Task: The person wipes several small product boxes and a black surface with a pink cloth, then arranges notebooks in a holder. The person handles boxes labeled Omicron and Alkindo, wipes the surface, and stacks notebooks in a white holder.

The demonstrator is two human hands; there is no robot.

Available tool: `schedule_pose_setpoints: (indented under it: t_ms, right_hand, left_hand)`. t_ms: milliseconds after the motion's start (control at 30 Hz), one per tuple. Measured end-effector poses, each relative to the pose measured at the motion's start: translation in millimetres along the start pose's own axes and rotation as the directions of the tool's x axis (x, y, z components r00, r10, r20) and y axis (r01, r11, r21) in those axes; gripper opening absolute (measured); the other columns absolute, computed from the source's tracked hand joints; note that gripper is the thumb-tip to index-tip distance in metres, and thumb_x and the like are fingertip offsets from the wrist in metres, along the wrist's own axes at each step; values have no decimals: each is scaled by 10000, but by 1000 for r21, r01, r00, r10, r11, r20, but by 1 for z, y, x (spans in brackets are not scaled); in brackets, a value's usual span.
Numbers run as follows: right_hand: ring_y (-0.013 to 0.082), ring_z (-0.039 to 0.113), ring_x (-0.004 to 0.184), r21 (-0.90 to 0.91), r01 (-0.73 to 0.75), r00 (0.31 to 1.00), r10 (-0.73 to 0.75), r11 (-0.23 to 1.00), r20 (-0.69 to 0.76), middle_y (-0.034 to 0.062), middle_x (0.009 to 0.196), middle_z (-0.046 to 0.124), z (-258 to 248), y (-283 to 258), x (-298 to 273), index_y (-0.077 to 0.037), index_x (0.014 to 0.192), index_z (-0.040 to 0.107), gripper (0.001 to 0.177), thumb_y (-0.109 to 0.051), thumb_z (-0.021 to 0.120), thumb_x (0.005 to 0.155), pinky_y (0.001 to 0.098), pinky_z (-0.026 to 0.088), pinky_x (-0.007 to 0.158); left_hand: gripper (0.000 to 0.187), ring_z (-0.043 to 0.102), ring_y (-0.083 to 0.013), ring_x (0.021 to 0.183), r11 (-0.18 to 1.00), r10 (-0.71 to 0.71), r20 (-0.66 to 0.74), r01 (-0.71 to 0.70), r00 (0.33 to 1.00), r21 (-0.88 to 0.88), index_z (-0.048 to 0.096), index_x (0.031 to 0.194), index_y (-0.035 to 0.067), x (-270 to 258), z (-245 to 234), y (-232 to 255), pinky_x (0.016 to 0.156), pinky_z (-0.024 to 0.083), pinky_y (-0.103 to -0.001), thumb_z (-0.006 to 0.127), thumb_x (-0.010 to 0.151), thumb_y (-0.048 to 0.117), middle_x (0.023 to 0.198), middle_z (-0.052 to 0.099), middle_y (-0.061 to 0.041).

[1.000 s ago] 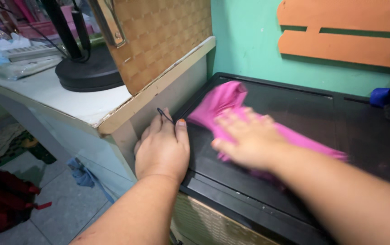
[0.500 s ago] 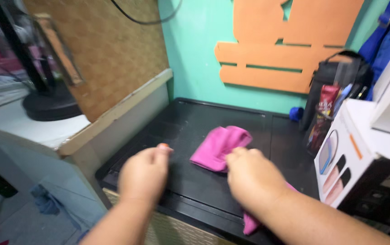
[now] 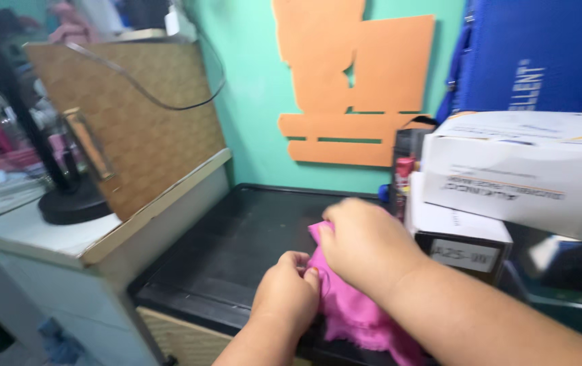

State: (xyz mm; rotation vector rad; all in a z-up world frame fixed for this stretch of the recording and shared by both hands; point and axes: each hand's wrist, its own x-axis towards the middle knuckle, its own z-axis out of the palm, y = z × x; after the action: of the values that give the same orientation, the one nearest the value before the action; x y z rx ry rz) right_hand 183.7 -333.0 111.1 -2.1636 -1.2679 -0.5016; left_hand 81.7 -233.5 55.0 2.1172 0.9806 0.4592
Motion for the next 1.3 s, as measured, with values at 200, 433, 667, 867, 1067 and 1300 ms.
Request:
schedule_pose_setpoints:
  t_ms: [200,433,667,867,1067,1300]
  right_hand:
    - [357,698,920,30,232,857,-190,972,-479,164,957,728,-110,28,25,-82,920,762,172,-177,620,903,447,551,829]
    - [358,668,896,-34,-241,756,165,970,-633,201,1049,686,-188,134,16,-64,1148,747,324,-236,750,873,478,529,715]
    - [286,627,761,486,-583,650,733,651,-203,163,932,694,-222,174,22,-56,1218,743,337,-288,650,993,460,455,538]
    - [266,595,983,400,-691,652,758,603,-16,134,1111,689,-224,151,20,-161,1223,749,315,-315,686,955,459,431,685]
    - [244,639,1042,596,-403,863,505,695,-4,94,1150,726,-215,72,35,-156,1208,718,378,-368,642,904,427,491,781]
    - [260,639,1238,857,-249,960,-2,451,280,113,1362,643,-101,4,51,-118,1547,348,878,-244,822,820,481,537,952]
  left_hand:
    - [538,592,-365,1227,987,143,44,-146,989,71,480,1393,139,-18,33,29,1047,468,-409,671,909,273,1276,650,-174]
    - [488,493,-346,1338,929,329,-322,-366,888,-59,568,1367,127,-29,32,91,1078,400,-428,589,921,324,1369,584,-144]
    - [683,412,-384,1393,876,481,-79,-474,873,92,472,1446,126,-50,29,187,1128,73,-749,601,907,526,1370,578,-169]
    - [747,392,-348,1463,878,444,124,-458,888,139,417,1528,139,-70,23,203,1172,-11,-790,537,961,611,1429,577,-172]
    - [761,621,-302,1202,601,472,-428,-637,771,-484,385,1540,171,-48,-3,175,956,531,-523,677,910,482,1307,606,-113]
    - [505,586,-167,758,531,89,-216,-230,972,-815,605,1336,227,-21,-87,93,634,511,-347,628,876,435,988,687,-44]
